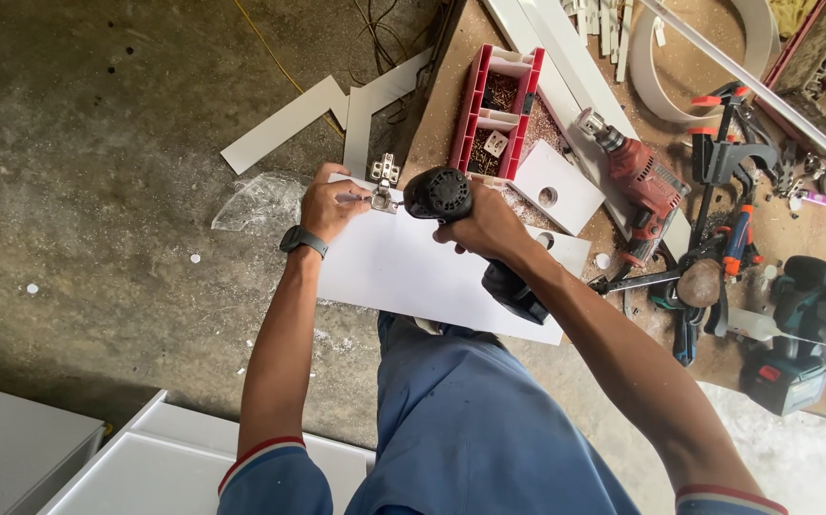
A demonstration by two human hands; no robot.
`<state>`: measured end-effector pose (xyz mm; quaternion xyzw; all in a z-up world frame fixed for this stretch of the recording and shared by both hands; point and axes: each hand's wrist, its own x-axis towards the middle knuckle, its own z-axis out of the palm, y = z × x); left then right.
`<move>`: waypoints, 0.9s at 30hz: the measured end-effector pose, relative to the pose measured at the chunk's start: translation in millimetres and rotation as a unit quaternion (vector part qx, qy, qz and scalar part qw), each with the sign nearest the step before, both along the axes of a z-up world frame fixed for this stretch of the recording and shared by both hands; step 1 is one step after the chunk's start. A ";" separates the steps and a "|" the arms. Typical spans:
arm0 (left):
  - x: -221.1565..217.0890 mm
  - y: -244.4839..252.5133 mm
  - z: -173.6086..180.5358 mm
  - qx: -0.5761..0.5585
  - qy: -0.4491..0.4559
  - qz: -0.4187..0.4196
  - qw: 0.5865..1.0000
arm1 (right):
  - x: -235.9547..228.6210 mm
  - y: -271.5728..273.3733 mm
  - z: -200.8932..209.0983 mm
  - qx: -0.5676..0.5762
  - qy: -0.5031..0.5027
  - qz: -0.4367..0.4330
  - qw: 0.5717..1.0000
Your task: Installing metal hinges onto white cabinet doors using a cordless drill.
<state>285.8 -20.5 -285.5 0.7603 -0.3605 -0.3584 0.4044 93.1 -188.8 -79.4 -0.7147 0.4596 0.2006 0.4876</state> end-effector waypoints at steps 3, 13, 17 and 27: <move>1.3 -1.2 -0.3 -0.002 -0.018 -0.001 1.000 | 2.4 0.0 -5.1 -0.010 0.005 0.018 1.000; 2.4 -1.8 1.9 0.018 -0.011 -0.009 1.000 | 8.7 5.5 -7.9 -0.013 -0.005 0.019 1.000; 4.8 -4.6 9.2 0.025 -0.036 -0.001 0.999 | 9.5 7.3 -17.7 -0.042 -0.022 0.056 0.997; 5.5 -3.8 -4.8 0.078 0.049 0.043 0.995 | 6.3 -7.2 -38.3 -0.114 -0.038 0.161 0.980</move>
